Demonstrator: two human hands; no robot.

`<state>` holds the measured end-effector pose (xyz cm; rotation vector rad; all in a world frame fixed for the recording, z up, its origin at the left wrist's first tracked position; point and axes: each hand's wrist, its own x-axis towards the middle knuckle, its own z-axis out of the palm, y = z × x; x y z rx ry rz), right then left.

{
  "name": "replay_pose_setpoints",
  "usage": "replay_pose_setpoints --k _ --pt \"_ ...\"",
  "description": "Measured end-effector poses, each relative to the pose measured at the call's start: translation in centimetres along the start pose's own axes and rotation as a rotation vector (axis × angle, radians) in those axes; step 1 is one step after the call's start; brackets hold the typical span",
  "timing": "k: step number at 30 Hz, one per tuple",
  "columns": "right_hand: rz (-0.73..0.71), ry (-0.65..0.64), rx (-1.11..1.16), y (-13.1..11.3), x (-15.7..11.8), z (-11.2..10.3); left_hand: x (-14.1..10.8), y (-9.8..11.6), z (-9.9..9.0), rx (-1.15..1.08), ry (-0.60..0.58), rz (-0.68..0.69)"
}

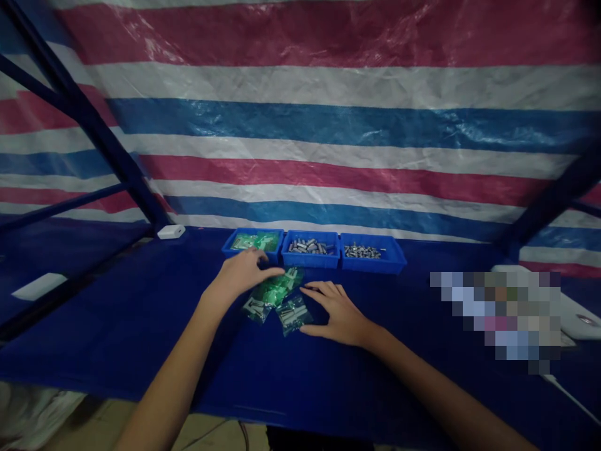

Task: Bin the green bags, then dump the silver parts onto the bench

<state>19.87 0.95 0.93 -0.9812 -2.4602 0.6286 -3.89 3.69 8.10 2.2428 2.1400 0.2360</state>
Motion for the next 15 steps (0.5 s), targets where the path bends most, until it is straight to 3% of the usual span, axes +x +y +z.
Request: replay_pose_setpoints --k 2,4,9,15 --pt "-0.002 -0.019 -0.012 -0.1 0.0 -0.1 -0.5 0.7 0.9 0.032 -0.164 -0.036" --pt "0.000 -0.026 -0.008 -0.1 0.0 -0.2 -0.7 1.4 2.0 0.089 -0.233 -0.025" --pt "0.060 0.046 0.116 0.1 0.4 -0.3 -0.6 3.1 4.2 0.127 -0.161 0.067" --pt "0.058 0.114 0.391 0.3 0.8 -0.5 0.0 3.7 5.3 0.016 -0.077 0.199"
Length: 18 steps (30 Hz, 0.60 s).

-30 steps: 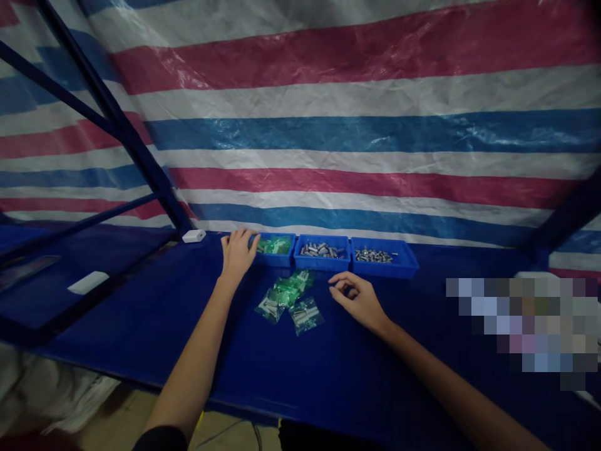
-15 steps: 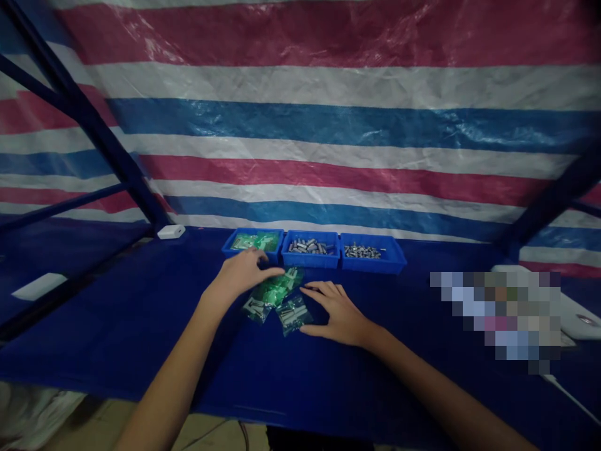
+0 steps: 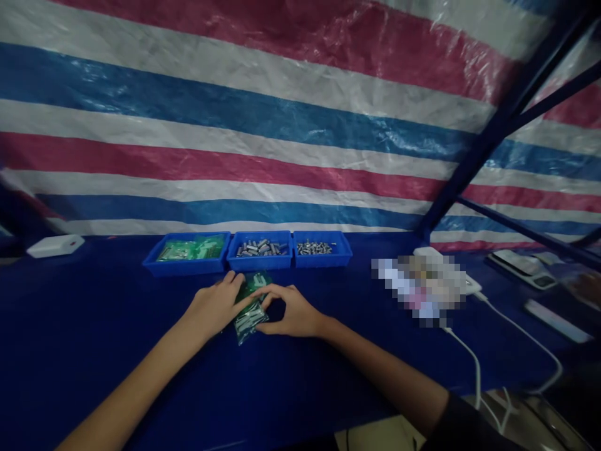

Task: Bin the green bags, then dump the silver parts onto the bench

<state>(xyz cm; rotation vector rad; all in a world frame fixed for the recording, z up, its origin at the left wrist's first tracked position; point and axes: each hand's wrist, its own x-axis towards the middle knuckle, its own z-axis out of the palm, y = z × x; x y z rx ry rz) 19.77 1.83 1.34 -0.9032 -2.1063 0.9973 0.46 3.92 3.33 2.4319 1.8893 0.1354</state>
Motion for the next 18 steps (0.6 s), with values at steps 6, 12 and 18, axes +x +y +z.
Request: replay_pose_setpoints --k 6,12,18 --pt "0.039 0.055 0.369 0.4 0.7 -0.4 0.5 -0.3 -0.4 -0.094 -0.016 0.037" --pt "0.179 0.310 0.581 1.5 1.6 -1.6 0.2 0.8 -0.8 -0.201 -0.016 0.125" --pt "0.282 0.450 0.719 2.5 2.1 -2.5 0.2 1.6 -0.9 -0.584 0.065 0.135"
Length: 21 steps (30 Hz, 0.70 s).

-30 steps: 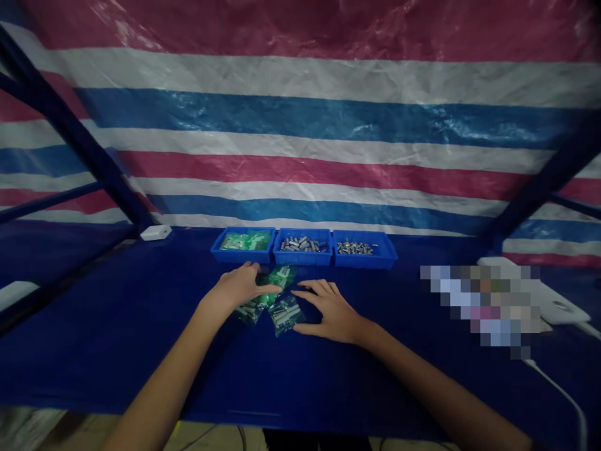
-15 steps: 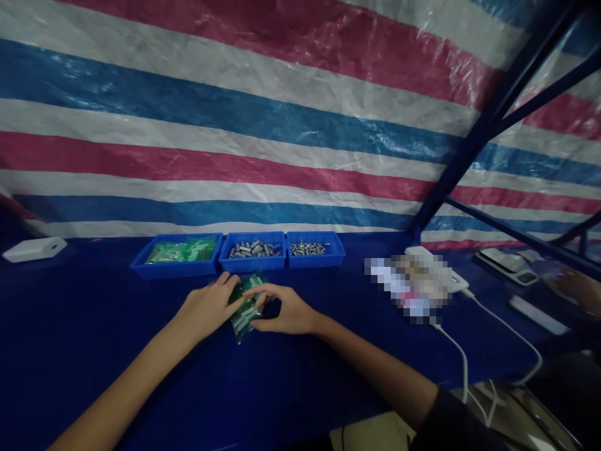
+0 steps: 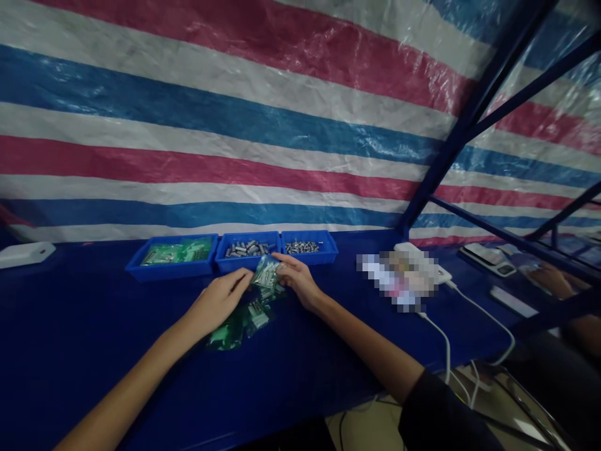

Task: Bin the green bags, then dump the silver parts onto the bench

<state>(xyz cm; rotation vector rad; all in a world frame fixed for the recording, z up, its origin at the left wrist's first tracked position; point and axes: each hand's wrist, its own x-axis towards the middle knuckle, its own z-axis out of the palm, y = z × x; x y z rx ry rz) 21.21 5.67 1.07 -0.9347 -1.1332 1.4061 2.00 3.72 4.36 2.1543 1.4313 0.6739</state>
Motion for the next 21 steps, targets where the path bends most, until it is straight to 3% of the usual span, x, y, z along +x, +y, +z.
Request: replay_pose_setpoints --k 5,8,12,16,18,21 --pt "-0.055 -0.024 -0.033 0.6 -0.2 0.1 0.1 0.3 0.5 -0.252 0.141 0.001" --pt "-0.167 -0.110 -0.193 0.7 -0.9 0.4 -0.1 0.4 1.2 -0.193 0.175 0.130" --pt "-0.530 -0.087 -0.558 0.5 -1.8 0.4 -0.4 0.0 1.4 -0.005 0.218 0.361" --pt "-0.629 -0.055 -0.713 0.4 -2.1 0.3 -0.9 0.2 0.8 0.178 0.221 0.542" --pt "-0.626 -0.007 -0.678 0.4 -2.2 0.3 -1.1 0.4 0.9 0.143 0.231 0.538" --pt "-0.569 0.112 -0.600 0.7 -2.3 0.6 -0.7 0.4 1.3 -0.056 0.285 0.387"
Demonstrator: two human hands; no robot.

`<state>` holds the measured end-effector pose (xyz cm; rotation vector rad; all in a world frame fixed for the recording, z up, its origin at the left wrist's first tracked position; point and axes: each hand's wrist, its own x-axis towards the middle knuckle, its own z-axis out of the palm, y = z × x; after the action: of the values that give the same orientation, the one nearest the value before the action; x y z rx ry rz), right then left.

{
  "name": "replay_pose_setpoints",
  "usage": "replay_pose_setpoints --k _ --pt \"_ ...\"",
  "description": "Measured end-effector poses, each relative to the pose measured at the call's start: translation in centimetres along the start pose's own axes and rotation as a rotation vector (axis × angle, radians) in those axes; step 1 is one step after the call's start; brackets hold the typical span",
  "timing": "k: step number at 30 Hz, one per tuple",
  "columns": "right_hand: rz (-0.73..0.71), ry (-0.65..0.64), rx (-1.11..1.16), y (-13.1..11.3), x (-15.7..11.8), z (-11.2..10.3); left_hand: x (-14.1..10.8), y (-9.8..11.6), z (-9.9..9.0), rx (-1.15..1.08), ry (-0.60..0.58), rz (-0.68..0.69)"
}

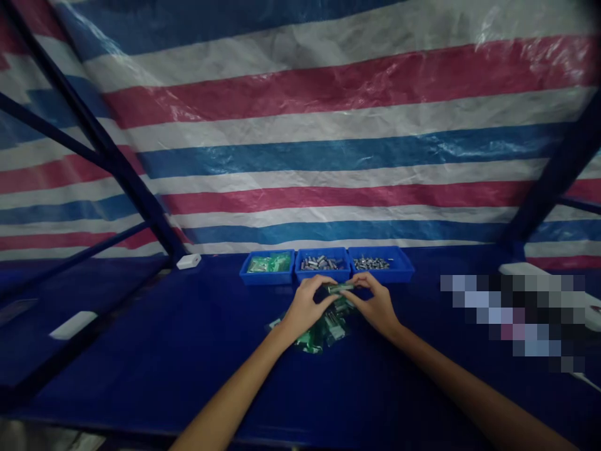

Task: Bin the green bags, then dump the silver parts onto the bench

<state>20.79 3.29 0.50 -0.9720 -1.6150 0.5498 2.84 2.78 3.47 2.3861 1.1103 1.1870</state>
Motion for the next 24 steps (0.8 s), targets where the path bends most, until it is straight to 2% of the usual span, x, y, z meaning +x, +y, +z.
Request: replay_pose_setpoints --k 2,4,8,10,13,15,18,21,24 --pt "0.019 0.023 -0.018 -0.1 -0.2 0.2 0.3 -0.7 0.0 -0.102 0.095 -0.130" --pt "0.014 0.012 -0.048 -0.2 -0.3 0.2 0.8 -1.8 -0.7 -0.138 0.217 -0.218" --pt "0.070 -0.059 -0.045 -0.4 -0.4 0.0 1.5 -4.7 -4.9 -0.006 0.559 -0.334" --pt "0.081 -0.111 -0.047 -0.3 -0.3 0.0 1.3 -6.1 -7.5 0.147 0.671 -0.388" --pt "0.025 -0.184 -0.124 -0.1 -0.3 0.0 0.4 -8.0 -10.4 0.371 0.642 -0.467" --pt "-0.048 -0.227 -0.173 0.0 -0.4 0.1 -0.2 -9.1 -11.2 0.487 0.565 -0.483" --pt "-0.121 -0.275 -0.204 0.0 -0.4 0.0 -0.7 -10.4 -11.2 0.588 0.393 -0.481" --pt "-0.118 -0.292 -0.211 0.0 -0.4 0.0 -0.9 -11.3 -10.7 0.623 0.227 -0.477" --pt "-0.101 -0.303 -0.223 0.0 -0.4 -0.1 -1.0 -11.4 -10.6 0.671 0.170 -0.512"
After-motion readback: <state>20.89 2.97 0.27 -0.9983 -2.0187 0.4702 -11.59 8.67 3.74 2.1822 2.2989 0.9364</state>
